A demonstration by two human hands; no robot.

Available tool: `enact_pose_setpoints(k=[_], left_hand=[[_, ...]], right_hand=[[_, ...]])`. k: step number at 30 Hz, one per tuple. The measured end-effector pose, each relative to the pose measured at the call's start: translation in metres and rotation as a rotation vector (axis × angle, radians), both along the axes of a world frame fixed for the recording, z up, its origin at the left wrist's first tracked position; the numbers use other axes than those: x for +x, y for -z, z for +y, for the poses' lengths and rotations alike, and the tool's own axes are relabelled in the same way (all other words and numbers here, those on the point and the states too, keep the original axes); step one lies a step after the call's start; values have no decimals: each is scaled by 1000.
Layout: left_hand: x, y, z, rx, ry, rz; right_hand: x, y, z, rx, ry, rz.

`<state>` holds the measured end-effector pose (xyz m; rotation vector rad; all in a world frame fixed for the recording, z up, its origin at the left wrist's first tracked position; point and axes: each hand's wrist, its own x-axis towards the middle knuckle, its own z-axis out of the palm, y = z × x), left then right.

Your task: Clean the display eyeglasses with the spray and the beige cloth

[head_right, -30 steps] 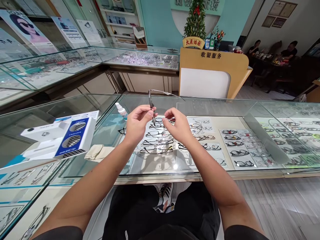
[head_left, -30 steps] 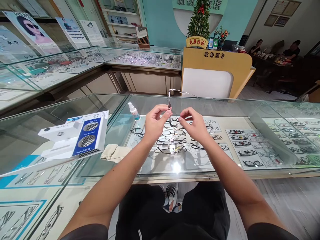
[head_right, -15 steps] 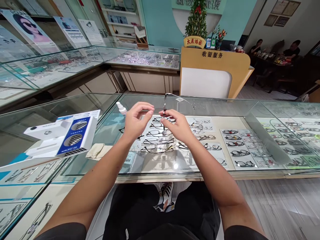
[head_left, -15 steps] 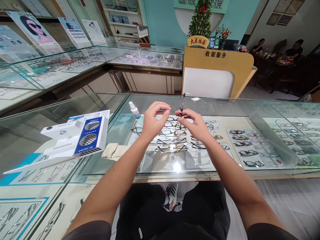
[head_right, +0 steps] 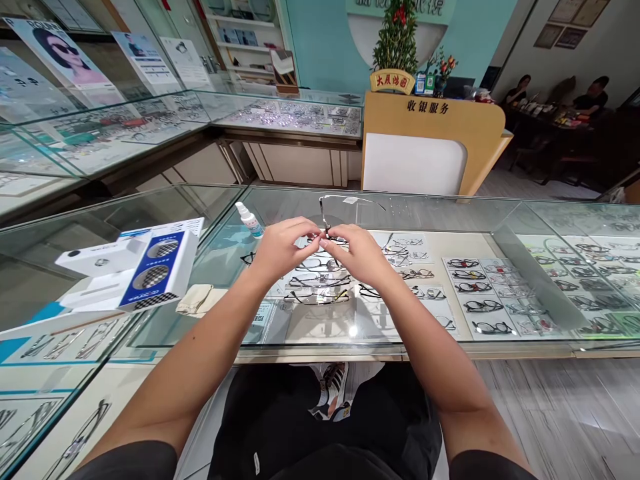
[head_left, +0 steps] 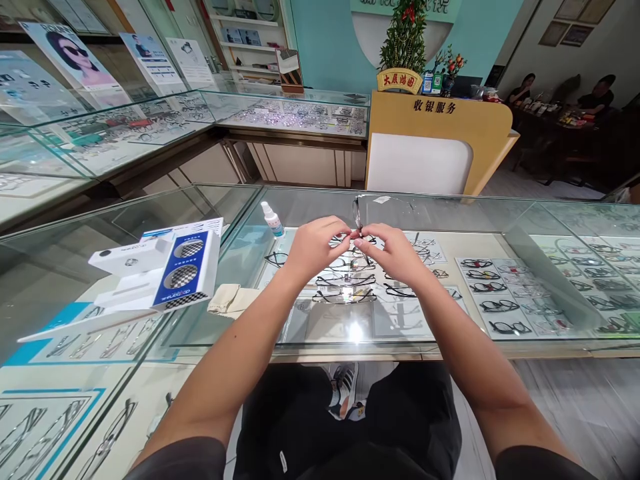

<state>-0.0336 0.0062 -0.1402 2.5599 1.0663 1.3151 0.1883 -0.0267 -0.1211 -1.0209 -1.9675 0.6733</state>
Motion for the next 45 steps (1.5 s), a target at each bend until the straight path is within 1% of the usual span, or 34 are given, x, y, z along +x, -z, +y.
enact_pose_setpoints(k=[4,11,14,16,19,23,26,29,31,35,38,40,43,44,45], left_hand=[[-1,-1,0,8,-3,51],[-3,0,0,-14,40,160],[-3,1,0,-49,43,121],[-2,1,-1,-65,58,46],[1,1,-1,-42,84,-81],[5,1,-1,10,109,-209],[6,-2,-2,14,127,-283],[2,-7,-2,-14,119,-339],[-7,-11,1,-15,93,-393],[-35,-19,14,69,-11,-552],[-59,-20,27,73,-150,-601],[-73,-17,36,57,-306,-633],[-90,-7,52,86,-584,-712],[-95,-2,58,66,-657,-722],[-99,3,63,5,-713,-717]], right_hand=[[0,1,-1,33,3,-91],[-1,-2,-5,65,-32,-214],[-1,-6,-9,37,-23,-255],[-2,-8,-11,21,-7,-228],[-2,-8,-12,12,6,-137],[-2,-6,-11,15,-8,-27],[-2,-7,-10,-5,-19,54],[-1,-10,-11,-59,-51,177],[-1,-12,-11,-84,-61,244],[2,-15,-11,-73,-33,292],[3,-13,-9,-79,-39,323],[3,-12,-8,-90,-57,364],[3,-11,-8,-107,-65,413],[3,-12,-8,-115,-62,421],[3,-12,-8,-126,-58,425]])
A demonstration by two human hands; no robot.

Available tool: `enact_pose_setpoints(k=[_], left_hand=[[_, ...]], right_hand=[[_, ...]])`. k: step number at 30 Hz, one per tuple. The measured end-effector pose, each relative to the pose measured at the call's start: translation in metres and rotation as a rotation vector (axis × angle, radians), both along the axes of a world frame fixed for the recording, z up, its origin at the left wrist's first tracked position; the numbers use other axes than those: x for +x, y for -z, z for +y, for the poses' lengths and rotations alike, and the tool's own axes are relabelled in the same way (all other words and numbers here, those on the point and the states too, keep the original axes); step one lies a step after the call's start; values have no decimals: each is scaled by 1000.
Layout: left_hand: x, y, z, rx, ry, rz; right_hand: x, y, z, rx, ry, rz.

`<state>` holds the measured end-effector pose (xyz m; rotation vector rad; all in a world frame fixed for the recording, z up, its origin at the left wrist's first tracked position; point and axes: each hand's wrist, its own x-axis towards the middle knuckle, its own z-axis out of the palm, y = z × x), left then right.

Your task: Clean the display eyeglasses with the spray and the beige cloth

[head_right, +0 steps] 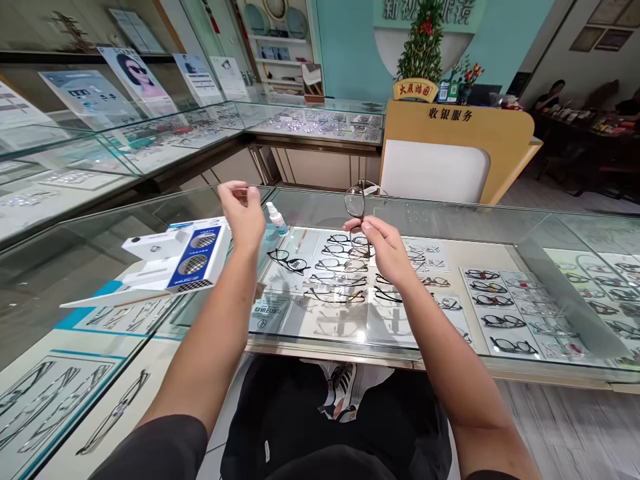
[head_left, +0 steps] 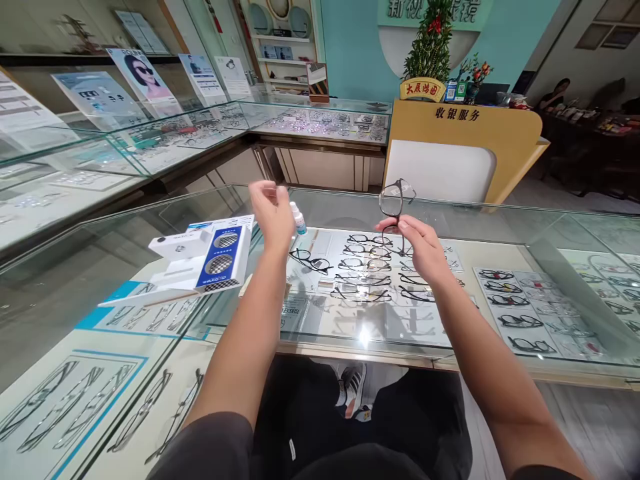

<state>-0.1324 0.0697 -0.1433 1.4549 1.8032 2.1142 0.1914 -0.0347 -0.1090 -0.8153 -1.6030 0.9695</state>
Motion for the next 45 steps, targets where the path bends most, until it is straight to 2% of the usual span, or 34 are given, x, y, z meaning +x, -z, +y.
enact_pose_setpoints(k=[2,6,9,11,13,15,18,19,21,23,25,30,36,38,42,45], left_hand=[[-6,11,9,-214,12,-35],[-11,26,18,-619,134,-23],[-9,30,16,-814,134,73],[-7,30,14,-886,108,119],[-5,29,14,-840,113,121],[1,26,14,-658,222,66],[20,14,7,-327,585,-141],[29,8,2,-252,715,-225],[48,-6,-14,-176,870,-372],[64,-19,-33,-166,1047,-465],[74,-29,-52,-250,1210,-501],[82,-40,-73,-459,1420,-462],[88,-37,-73,-551,1474,-424],[92,-31,-71,-522,1401,-385],[102,-17,-67,-429,1135,-272],[106,-11,-67,-433,1069,-232]], right_hand=[[1,-1,0,-16,5,-2],[3,-1,1,-12,5,-30],[5,1,3,-12,-5,-57],[5,3,5,-16,-4,-66],[5,3,6,-18,4,-59],[6,3,6,-19,19,-40],[7,0,6,-29,58,-16],[7,0,6,-32,67,-8],[7,-1,6,-21,76,4],[6,1,7,5,75,8],[5,3,7,27,68,4],[2,7,5,28,56,-62],[-3,6,1,25,39,-115],[-4,6,0,16,24,-121],[-8,10,0,-3,-13,-128],[-13,13,-2,-19,-44,-139]])
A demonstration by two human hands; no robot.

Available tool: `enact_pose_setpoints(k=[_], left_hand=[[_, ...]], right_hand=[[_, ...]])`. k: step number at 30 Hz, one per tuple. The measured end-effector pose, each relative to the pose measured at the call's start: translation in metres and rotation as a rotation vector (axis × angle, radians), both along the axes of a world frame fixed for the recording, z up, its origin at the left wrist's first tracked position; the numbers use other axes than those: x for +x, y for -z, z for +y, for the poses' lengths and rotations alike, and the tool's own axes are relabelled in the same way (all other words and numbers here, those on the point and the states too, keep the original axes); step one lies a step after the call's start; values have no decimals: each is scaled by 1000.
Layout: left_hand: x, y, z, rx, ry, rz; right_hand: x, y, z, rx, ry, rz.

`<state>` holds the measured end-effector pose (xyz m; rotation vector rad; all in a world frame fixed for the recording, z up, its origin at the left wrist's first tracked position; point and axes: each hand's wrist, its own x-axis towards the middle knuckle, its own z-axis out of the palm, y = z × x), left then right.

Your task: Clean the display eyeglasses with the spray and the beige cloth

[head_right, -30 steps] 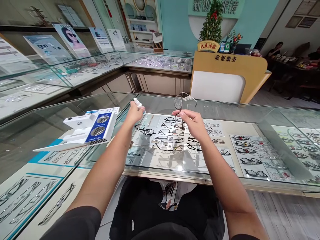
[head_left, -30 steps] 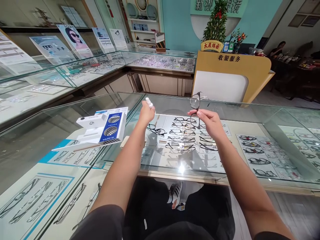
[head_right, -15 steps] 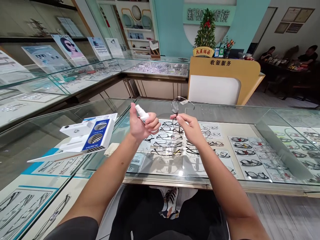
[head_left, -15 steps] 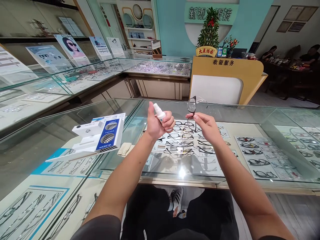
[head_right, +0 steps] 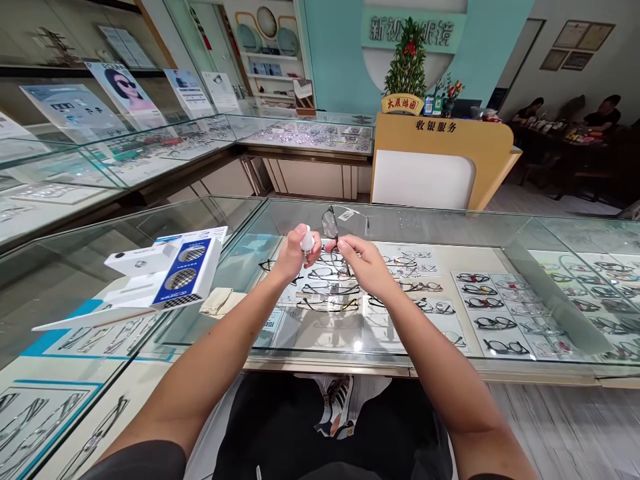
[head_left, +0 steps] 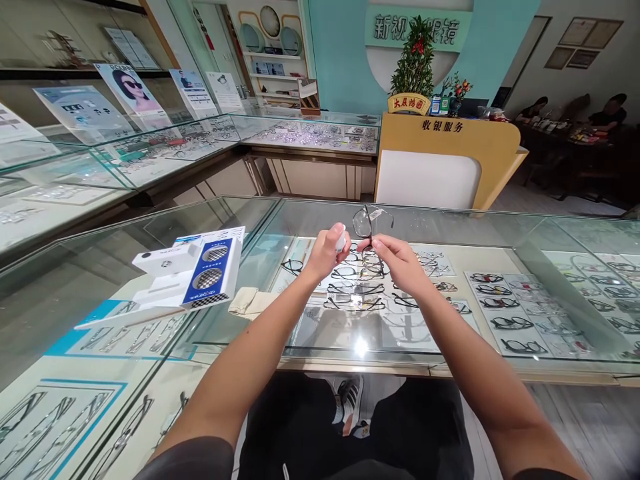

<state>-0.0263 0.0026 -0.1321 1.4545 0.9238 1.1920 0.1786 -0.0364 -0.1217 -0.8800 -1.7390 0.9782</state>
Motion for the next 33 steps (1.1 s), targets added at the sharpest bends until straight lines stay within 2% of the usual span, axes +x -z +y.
enact_pose_setpoints(k=[12,18,23,28,33], left_hand=[[1,2,-2,37,-32,27],[4,2,-5,57,-7,42],[5,8,-6,164,27,199],[6,12,-8,191,88,301],[3,12,-4,168,62,224]], right_hand=[[-5,2,-2,-3,-77,61],[-3,1,3,-60,-4,136],[1,4,11,-79,98,227],[0,6,12,-108,77,279],[0,7,12,-124,62,272]])
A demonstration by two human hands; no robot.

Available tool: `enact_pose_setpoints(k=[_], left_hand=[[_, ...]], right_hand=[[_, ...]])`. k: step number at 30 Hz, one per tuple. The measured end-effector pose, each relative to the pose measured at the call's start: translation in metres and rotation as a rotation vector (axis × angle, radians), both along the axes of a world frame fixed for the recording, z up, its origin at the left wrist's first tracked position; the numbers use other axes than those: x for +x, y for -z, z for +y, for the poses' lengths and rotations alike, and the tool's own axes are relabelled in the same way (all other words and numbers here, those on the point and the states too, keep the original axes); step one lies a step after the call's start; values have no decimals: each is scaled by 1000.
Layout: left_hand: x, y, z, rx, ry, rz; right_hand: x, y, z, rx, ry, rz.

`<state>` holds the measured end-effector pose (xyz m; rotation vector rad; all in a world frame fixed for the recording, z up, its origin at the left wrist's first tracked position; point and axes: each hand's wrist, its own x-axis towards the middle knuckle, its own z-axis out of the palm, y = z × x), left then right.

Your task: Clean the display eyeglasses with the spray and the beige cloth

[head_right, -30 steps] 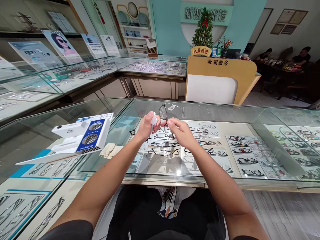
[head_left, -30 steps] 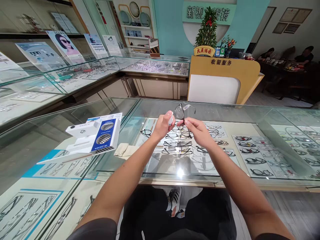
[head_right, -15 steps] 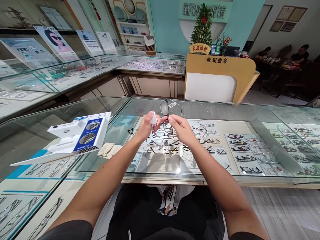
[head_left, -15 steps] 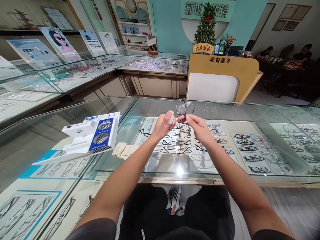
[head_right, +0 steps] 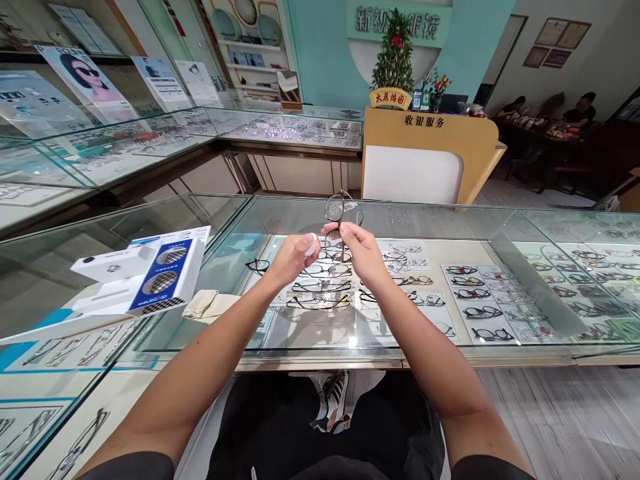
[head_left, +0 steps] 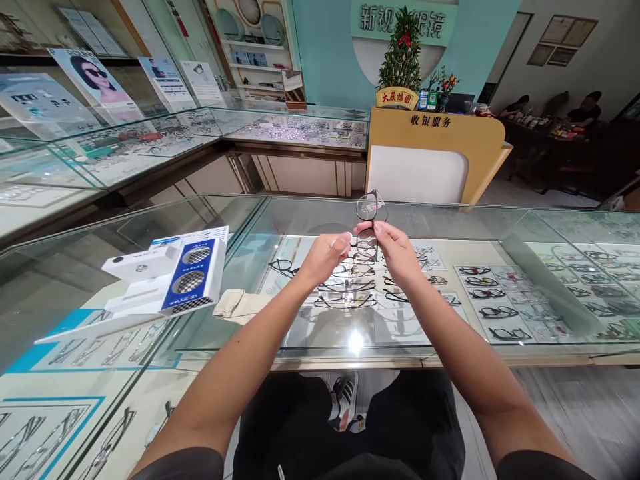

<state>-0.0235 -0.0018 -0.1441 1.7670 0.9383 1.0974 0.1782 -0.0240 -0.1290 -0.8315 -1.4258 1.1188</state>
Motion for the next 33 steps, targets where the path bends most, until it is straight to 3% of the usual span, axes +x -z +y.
enact_pose_setpoints(k=[5,9,13,20,33], left_hand=[[-21,7,33,1,-219,-125],[-48,19,65,-6,-566,34],[-74,26,81,-74,-784,217],[-102,27,81,-135,-861,561],[-98,30,75,-208,-883,561]], right_hand=[[3,0,2,16,25,-19],[5,2,4,6,32,11],[6,5,7,11,37,43],[7,6,9,9,41,63],[8,8,12,2,39,46]])
